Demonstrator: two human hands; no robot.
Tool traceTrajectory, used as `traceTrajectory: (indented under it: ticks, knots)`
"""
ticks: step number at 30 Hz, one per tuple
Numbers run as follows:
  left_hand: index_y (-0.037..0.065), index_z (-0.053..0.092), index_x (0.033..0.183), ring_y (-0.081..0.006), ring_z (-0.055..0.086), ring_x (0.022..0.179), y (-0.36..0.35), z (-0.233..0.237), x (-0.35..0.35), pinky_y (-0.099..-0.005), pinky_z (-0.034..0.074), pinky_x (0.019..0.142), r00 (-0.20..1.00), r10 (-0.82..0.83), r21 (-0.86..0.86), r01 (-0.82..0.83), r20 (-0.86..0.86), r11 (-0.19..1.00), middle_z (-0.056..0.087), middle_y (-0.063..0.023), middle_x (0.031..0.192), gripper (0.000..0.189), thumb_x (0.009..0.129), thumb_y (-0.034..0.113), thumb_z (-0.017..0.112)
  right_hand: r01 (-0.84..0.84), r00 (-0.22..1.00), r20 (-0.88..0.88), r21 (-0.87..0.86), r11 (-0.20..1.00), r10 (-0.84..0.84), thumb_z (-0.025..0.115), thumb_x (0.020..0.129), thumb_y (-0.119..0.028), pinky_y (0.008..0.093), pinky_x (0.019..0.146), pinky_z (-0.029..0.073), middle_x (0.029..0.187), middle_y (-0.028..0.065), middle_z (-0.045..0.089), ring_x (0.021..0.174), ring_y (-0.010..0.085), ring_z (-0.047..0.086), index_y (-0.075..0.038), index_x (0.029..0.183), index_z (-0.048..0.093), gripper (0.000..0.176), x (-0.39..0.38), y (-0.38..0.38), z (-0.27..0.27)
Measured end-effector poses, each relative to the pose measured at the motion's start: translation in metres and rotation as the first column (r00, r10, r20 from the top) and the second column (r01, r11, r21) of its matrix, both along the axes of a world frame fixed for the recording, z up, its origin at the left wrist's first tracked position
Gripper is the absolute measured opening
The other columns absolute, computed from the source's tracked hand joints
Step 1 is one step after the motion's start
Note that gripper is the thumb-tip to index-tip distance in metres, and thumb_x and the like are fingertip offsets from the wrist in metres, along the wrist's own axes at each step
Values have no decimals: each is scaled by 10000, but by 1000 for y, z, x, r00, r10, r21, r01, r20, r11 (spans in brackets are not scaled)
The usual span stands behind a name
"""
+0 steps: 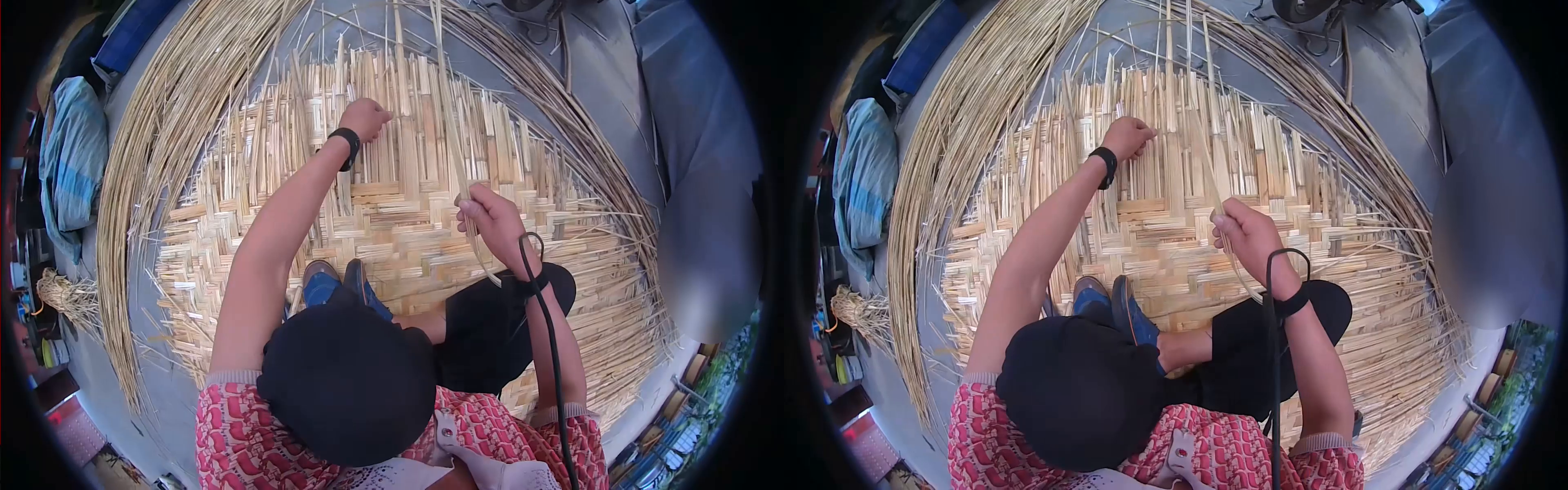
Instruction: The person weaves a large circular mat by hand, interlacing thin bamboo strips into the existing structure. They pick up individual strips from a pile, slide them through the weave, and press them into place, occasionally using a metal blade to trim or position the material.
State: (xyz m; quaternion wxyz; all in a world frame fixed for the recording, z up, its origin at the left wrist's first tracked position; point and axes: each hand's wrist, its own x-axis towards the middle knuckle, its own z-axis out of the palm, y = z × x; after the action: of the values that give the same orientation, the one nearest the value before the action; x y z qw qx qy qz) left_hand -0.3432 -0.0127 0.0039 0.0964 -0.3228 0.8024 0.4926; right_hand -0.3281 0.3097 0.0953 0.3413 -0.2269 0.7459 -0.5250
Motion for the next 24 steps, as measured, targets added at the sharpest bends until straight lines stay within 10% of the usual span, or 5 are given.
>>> traceTrajectory:
  ticks: [1, 6, 9, 16, 24]
  knots:
    - [-7, 733, 869, -268, 688, 740, 8, -12, -11, -398, 547, 717, 988, -135, -360, 155, 81, 920, 704, -156, 772, 322, 847, 314, 724, -13, 999, 51, -14, 1000, 14, 564, 994, -92, 288, 661, 535, 799, 55, 616, 712, 109, 620, 10, 892, 535, 147, -2, 2, 1]
    - [-10, 715, 826, -279, 692, 752, 12, -31, -22, -404, 551, 710, 990, -78, -444, 122, 116, 888, 701, -158, 780, 314, 851, 303, 697, 63, 984, 174, -79, 995, -49, 549, 1011, -137, 259, 656, 505, 810, 56, 615, 740, 106, 620, 6, 906, 565, 178, -13, 5, 9]
    - [-12, 575, 989, -193, 664, 736, 13, -31, -7, -326, 586, 626, 964, 192, 388, -107, -187, 916, 620, -87, 851, 255, 930, 233, 610, 330, 939, 172, -195, 924, -299, 531, 1024, -213, 250, 665, 485, 805, 39, 593, 706, 112, 589, -3, 1015, 601, 221, -25, 5, 23]
    - [-51, 483, 1200, -198, 673, 905, 20, -11, 34, -328, 619, 720, 998, -40, 574, 3, 52, 819, 619, -133, 1015, 366, 969, 196, 624, 418, 854, -134, -399, 816, -503, 506, 1033, -189, 225, 636, 454, 782, 26, 561, 675, 90, 543, -1, 1057, 615, 219, -48, 22, 94]
    - [60, 589, 1258, -121, 658, 849, 53, 3, 69, -265, 548, 732, 971, 131, 509, -10, -202, 861, 690, -29, 1050, 399, 878, 56, 710, 695, -231, -846, -489, 527, -480, 491, 1045, -174, 218, 628, 440, 910, 3, 653, 680, 82, 520, 7, 1140, 661, 266, -64, 117, 187]
